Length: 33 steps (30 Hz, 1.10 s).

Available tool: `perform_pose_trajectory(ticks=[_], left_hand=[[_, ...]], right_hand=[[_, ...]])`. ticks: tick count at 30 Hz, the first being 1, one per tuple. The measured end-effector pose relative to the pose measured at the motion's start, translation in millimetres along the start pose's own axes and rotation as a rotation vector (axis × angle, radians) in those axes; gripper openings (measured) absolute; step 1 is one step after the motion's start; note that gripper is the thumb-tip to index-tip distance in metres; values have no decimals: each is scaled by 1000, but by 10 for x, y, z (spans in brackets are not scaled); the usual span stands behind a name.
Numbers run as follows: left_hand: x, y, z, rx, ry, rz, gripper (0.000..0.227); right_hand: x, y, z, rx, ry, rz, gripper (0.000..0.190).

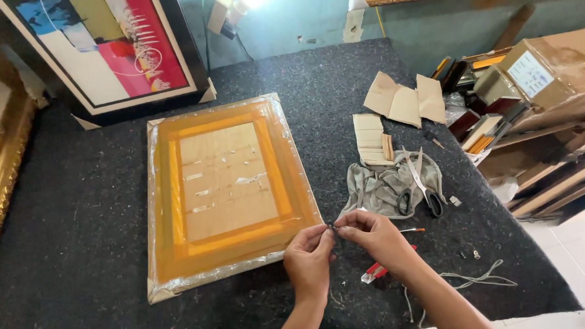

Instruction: Attaching a metal hanging wire to the back of a picture frame using screws and a screwdriver.

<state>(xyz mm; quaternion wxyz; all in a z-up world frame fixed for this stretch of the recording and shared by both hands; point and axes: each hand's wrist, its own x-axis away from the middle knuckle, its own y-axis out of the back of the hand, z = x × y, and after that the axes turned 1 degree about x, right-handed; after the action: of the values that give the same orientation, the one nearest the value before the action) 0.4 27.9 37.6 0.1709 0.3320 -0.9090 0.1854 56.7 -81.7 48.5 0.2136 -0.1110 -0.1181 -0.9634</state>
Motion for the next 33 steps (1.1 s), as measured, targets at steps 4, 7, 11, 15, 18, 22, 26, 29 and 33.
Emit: perform_pose_trajectory(ticks=[4,7,11,15,18,22,26,29,33], left_hand=[[-8,-42,13,-32,11,32,12],[-32,-66,28,-63,-47,74,9],[-50,-88,39,-69,-112,125,7],[-106,-117,87,-54,-149,154,8],[-115,-112,105,-89,-224,153,6],[-123,-98,100,-117,-272,139,4],[-190,-93,158,-107,-197,157,2],[-212,-78,179,-81,-64,148,2],[-233,-64,114,-140,93,89,5]], right_hand=[[-28,23,-55,10,-15,-39,12],[-59,45,-91,-43,-10,-53,13],[-109,81,-234,-74,-1,-68,12],[-107,81,-195,-77,-55,-113,12],[-90,58,-95,-57,-102,-146,23],[-93,28,-83,-29,-110,-132,20],[-92,-16,-3,112,-120,-145,15],[-119,-8,-32,197,-122,-146,18],[-237,153,-233,478,-178,-238,21]])
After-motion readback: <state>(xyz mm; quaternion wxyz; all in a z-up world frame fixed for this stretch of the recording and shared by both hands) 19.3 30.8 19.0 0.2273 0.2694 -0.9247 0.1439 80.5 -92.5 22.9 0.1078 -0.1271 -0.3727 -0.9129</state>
